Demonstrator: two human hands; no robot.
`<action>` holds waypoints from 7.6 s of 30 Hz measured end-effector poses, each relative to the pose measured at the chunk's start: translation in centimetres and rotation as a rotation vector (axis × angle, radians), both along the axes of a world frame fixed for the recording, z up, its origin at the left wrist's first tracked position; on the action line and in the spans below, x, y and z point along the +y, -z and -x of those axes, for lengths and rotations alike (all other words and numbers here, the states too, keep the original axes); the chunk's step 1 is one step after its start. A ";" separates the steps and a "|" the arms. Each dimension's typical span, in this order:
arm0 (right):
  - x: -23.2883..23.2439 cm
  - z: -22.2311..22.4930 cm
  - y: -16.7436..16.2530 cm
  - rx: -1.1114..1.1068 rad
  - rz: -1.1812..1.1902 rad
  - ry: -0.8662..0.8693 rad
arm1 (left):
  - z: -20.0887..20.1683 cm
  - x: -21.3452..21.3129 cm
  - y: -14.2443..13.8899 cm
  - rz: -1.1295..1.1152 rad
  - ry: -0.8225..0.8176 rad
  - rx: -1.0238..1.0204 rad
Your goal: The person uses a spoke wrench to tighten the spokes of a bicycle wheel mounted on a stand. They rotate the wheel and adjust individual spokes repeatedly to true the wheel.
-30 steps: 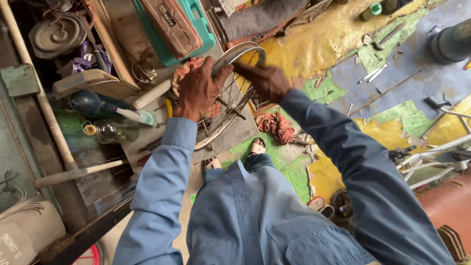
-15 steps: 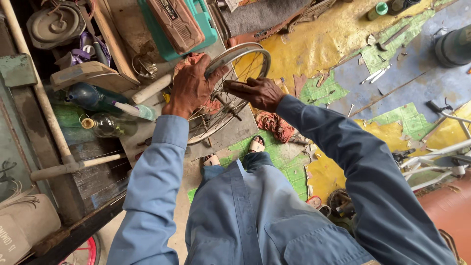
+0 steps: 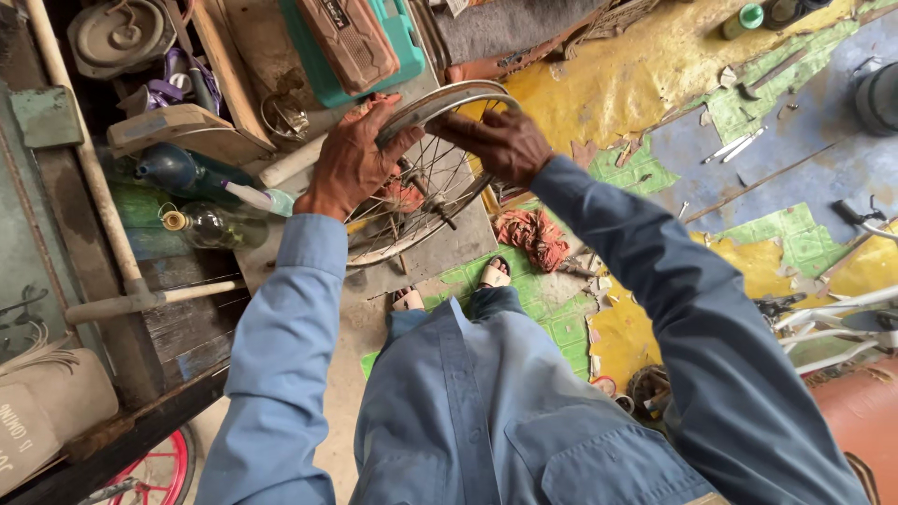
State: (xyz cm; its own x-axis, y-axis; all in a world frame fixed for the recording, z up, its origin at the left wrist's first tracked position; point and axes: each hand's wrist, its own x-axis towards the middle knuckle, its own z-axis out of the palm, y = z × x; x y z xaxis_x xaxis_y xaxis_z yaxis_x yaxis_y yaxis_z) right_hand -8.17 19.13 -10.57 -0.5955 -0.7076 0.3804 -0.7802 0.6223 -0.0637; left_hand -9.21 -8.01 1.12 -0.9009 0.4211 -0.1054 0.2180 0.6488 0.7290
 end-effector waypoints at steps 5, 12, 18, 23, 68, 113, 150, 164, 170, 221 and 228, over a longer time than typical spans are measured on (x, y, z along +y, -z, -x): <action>-0.5 -1.0 0.3 0.000 0.162 -0.182 | -0.2 -0.1 0.5 -0.034 0.037 0.372; -3.2 -5.7 0.9 -0.237 0.719 0.283 | -1.7 0.1 0.9 0.061 -0.129 0.047; -10.4 -6.4 1.5 -0.756 1.468 0.484 | -3.5 1.7 0.9 0.019 -0.235 0.220; -13.0 -6.5 0.1 -0.618 1.483 0.492 | -4.4 3.3 1.0 0.026 -0.270 0.368; -11.5 -6.7 2.8 -0.370 0.999 0.507 | -4.3 2.3 0.8 0.085 -0.280 0.217; -11.0 -11.4 2.9 -0.572 0.841 0.578 | -4.6 2.1 0.7 0.069 -0.279 0.223; -13.1 -10.2 2.2 -0.218 0.671 0.515 | -3.5 2.4 1.6 -0.035 -0.385 0.146; -12.7 -9.7 1.6 -0.323 0.775 0.532 | -3.3 2.2 1.2 -0.059 -0.410 0.086; -12.5 -8.5 0.3 -0.268 0.933 0.411 | -3.3 2.6 1.5 0.007 -0.330 0.379; -10.1 -15.7 -0.5 -0.413 0.765 0.397 | -3.4 4.7 1.8 0.058 -0.341 0.343; -12.6 -17.7 0.5 -0.499 0.805 0.262 | -3.2 5.3 2.0 0.135 -0.339 0.302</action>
State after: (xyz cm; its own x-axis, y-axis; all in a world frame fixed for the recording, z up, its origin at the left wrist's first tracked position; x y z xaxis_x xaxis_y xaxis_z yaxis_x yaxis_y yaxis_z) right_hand 9.54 6.57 -11.06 -0.9202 -0.1696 0.3527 -0.3913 0.3979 -0.8298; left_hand -6.01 -2.69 -0.83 -0.9839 0.0986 0.1492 0.1670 0.8048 0.5696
